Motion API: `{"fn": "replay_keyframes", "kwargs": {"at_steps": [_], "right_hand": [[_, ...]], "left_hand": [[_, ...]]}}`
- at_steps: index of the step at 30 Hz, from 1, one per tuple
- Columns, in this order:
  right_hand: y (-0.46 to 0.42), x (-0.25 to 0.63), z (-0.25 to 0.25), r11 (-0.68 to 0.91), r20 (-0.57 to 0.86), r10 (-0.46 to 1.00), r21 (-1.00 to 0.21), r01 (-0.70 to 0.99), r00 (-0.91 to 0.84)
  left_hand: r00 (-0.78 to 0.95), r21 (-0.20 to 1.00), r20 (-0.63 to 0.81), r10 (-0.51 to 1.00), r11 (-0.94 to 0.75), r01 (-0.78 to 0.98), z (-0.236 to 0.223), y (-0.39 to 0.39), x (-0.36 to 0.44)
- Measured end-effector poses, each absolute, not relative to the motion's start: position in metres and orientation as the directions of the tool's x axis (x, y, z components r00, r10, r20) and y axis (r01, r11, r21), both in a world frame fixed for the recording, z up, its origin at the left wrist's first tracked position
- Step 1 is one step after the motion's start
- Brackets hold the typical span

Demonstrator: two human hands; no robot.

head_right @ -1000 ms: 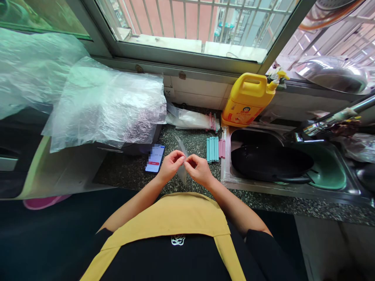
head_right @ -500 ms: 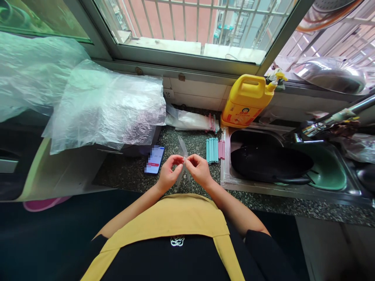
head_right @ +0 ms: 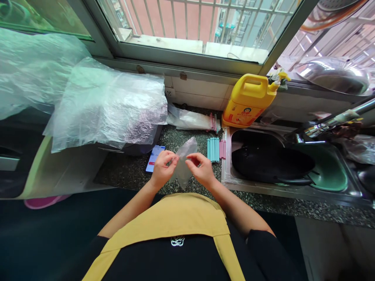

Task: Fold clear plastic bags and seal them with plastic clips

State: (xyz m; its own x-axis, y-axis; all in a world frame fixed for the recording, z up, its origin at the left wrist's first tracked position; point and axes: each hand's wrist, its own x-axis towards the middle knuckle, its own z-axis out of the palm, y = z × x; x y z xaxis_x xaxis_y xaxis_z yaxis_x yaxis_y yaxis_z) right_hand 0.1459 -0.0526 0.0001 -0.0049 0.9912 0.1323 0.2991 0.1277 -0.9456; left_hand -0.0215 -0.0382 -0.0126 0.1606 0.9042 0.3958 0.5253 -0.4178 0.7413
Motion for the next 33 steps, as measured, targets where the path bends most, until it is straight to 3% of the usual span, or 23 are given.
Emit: {"fn": "replay_keyframes", "kwargs": {"at_steps": [4, 7, 12, 14, 18, 27, 33], "right_hand": [[-0.025, 0.179, 0.009, 0.250, 0.270, 0.963, -0.895, 0.369, 0.002], [0.004, 0.191, 0.017, 0.278, 0.244, 0.960, -0.888, 0.367, -0.137], [0.033, 0.182, 0.015, -0.003, -0.049, 0.912, -0.994, 0.112, -0.407], [0.034, 0.176, 0.009, -0.111, -0.097, 0.867, -0.994, 0.001, -0.488], [0.027, 0.170, 0.002, -0.116, -0.080, 0.926, -0.990, -0.077, -0.370], [0.003, 0.180, 0.028, 0.032, 0.029, 0.991, -0.999, 0.021, -0.128], [-0.008, 0.184, 0.036, 0.087, 0.084, 0.996, -0.993, 0.076, -0.038]], "left_hand": [[0.284, 0.795, 0.381, 0.880, -0.469, 0.384, 0.006, -0.031, -0.047], [0.408, 0.788, 0.346, 0.845, -0.498, 0.361, 0.021, -0.030, -0.061], [0.490, 0.789, 0.353, 0.797, -0.535, 0.301, 0.040, -0.031, -0.070], [0.483, 0.800, 0.365, 0.796, -0.533, 0.274, 0.043, -0.032, -0.072], [0.429, 0.850, 0.353, 0.832, -0.476, 0.224, 0.038, -0.030, -0.077], [0.205, 0.978, 0.185, 0.961, -0.201, 0.058, 0.013, -0.020, -0.070], [0.066, 0.996, 0.074, 0.995, -0.070, -0.060, 0.014, -0.016, -0.051]]}}
